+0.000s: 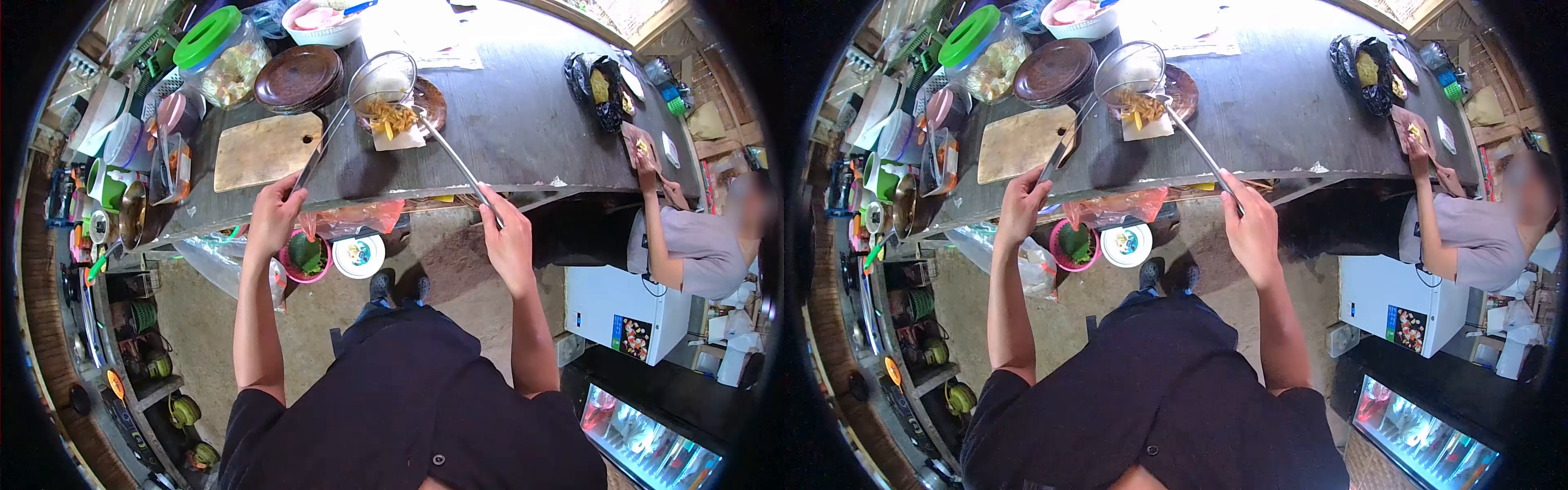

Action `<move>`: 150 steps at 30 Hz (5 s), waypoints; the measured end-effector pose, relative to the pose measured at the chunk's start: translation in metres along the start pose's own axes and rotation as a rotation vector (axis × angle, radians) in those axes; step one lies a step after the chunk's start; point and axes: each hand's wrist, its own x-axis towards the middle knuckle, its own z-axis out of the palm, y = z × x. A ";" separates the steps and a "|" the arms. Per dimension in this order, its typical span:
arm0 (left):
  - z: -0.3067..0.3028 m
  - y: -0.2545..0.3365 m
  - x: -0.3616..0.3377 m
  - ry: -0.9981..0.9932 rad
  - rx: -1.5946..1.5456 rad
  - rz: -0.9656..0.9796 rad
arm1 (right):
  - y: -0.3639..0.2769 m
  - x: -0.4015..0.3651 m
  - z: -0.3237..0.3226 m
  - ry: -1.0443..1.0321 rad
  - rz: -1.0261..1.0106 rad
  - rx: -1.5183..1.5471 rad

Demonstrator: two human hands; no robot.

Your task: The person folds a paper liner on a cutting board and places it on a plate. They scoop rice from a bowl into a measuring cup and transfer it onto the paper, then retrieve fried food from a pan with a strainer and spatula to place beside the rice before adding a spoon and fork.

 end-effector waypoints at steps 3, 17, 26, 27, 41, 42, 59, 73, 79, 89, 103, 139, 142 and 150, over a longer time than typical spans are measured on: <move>-0.001 0.006 -0.003 0.013 -0.009 0.018 | 0.005 0.003 0.003 0.063 -0.043 0.019; 0.001 0.010 -0.006 0.031 0.065 0.028 | 0.004 0.002 0.003 0.064 -0.077 -0.033; 0.005 0.010 -0.004 0.034 0.091 0.042 | 0.001 -0.001 -0.003 0.040 -0.081 -0.102; 0.006 0.010 -0.005 0.035 0.091 0.041 | 0.002 -0.002 -0.004 0.039 -0.070 -0.089; 0.010 0.008 -0.003 0.050 0.090 0.111 | -0.006 -0.002 -0.012 0.025 -0.044 -0.071; 0.009 0.010 -0.004 0.051 0.089 0.112 | -0.007 -0.002 -0.012 0.032 -0.036 -0.064; 0.005 0.018 -0.010 0.066 0.077 0.067 | 0.001 0.006 -0.001 0.088 -0.074 0.009; 0.005 0.011 -0.008 0.048 0.045 0.084 | -0.011 0.001 -0.010 0.026 -0.070 -0.072; 0.005 0.006 -0.008 0.063 0.041 0.105 | -0.001 0.000 -0.012 0.079 -0.111 -0.057; 0.006 0.007 -0.009 0.070 0.094 0.091 | 0.000 0.001 -0.003 0.056 -0.060 0.032; 0.011 0.012 -0.010 0.075 0.077 0.134 | -0.015 0.000 -0.018 -0.011 0.147 0.084; 0.003 0.008 -0.017 0.166 0.008 0.061 | -0.015 -0.014 -0.021 0.035 -0.071 -0.121; 0.001 0.004 -0.017 0.167 0.011 0.054 | -0.018 -0.022 -0.037 -0.006 -0.021 -0.128; 0.001 0.001 -0.015 0.157 -0.027 0.050 | -0.015 -0.024 -0.017 0.015 -0.018 -0.201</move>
